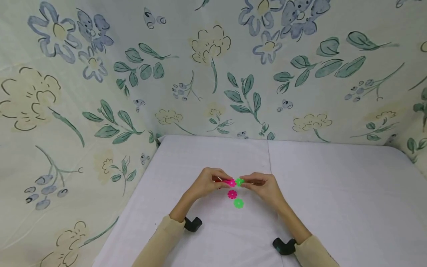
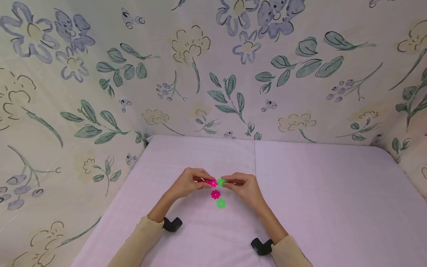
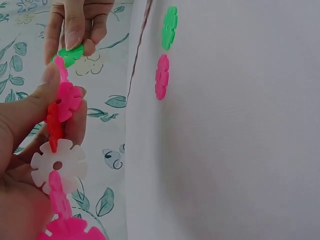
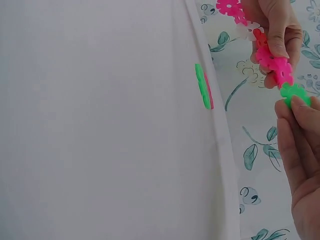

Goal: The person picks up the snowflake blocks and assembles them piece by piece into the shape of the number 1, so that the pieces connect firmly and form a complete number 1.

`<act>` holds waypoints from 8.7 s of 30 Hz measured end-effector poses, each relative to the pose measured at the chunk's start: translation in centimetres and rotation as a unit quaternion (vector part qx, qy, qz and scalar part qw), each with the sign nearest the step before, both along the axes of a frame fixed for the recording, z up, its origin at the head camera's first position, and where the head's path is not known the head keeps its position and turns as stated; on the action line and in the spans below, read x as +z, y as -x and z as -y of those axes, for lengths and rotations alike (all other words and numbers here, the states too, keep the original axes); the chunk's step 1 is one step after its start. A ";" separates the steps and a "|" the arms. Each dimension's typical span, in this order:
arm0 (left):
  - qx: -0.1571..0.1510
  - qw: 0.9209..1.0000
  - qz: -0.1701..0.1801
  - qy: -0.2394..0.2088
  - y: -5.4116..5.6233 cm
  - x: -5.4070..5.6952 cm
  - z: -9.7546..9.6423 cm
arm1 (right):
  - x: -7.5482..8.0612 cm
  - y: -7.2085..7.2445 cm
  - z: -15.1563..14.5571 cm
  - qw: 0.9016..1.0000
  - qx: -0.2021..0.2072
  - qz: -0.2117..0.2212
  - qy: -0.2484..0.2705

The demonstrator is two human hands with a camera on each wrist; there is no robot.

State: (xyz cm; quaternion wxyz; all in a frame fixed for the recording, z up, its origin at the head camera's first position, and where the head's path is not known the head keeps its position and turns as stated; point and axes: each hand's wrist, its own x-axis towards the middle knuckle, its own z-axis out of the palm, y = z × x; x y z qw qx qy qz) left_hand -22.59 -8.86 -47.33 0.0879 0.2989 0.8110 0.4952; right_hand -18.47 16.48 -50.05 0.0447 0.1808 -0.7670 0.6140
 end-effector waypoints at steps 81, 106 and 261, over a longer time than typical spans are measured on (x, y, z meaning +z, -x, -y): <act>0.001 1.000 -0.004 0.005 -0.3 -0.8 1.5 | -2.1 -2.6 1.2 0.983 -0.037 0.126 -0.129; -0.007 1.000 -0.011 0.010 -0.3 -0.7 1.2 | -1.4 -1.7 0.5 0.989 0.016 0.104 -0.105; 0.007 0.999 -0.048 -0.003 0.9 -0.2 1.0 | -1.7 -0.8 4.1 0.979 -0.090 0.134 -0.128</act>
